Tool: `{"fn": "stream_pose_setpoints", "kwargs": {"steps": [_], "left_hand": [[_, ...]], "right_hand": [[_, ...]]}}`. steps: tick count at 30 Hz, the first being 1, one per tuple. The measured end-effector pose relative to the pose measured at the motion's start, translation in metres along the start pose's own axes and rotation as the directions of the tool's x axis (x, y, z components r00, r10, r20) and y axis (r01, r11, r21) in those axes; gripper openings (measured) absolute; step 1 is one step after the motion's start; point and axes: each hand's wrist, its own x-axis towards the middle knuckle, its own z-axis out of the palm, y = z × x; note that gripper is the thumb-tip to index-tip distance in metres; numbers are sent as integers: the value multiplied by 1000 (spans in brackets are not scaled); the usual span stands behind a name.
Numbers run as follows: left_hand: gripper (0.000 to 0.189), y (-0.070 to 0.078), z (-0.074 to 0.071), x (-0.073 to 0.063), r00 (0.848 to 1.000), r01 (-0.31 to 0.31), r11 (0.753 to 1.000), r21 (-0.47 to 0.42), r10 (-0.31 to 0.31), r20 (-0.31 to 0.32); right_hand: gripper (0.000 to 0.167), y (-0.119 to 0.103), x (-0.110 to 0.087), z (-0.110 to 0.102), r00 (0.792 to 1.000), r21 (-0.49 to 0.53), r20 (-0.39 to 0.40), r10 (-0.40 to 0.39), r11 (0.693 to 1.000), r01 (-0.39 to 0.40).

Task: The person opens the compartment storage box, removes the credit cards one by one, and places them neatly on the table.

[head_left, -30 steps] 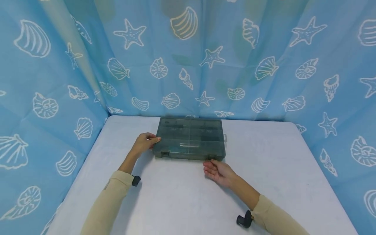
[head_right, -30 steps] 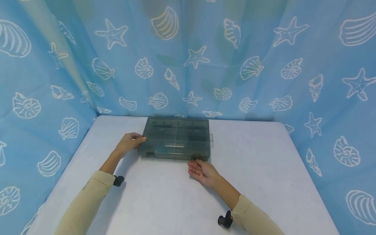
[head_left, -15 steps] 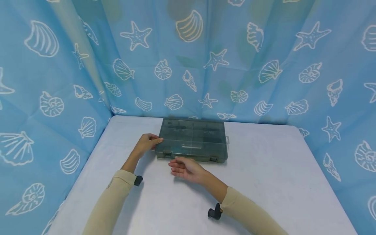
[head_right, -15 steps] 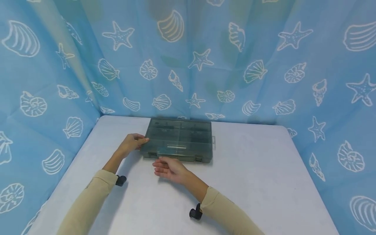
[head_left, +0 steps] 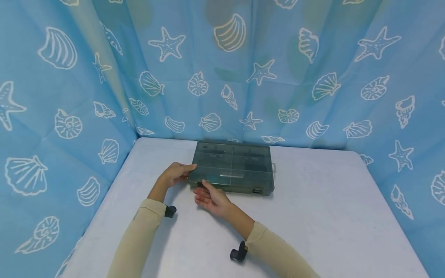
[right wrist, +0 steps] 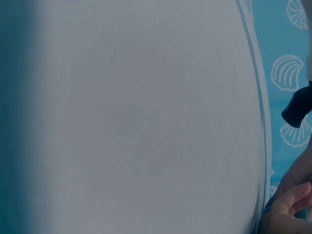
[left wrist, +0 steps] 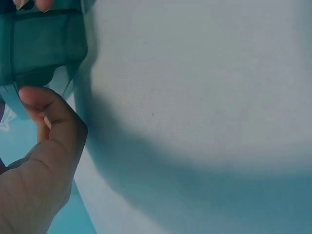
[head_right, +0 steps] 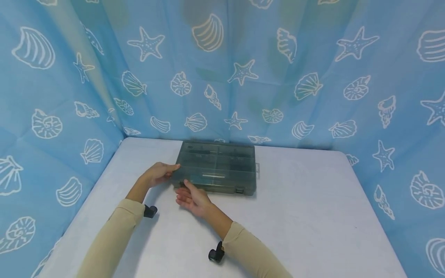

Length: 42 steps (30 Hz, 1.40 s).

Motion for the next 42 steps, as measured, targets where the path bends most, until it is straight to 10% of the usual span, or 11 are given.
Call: {"fn": "stream_pose_setpoints", "kwargs": {"steps": [42], "left_hand": [[55,0,1,-1,1000,6,1000,-7,-7,-12]], "right_hand": [[32,2,-8,2,998,-101,-28,52,993,-55]]}}
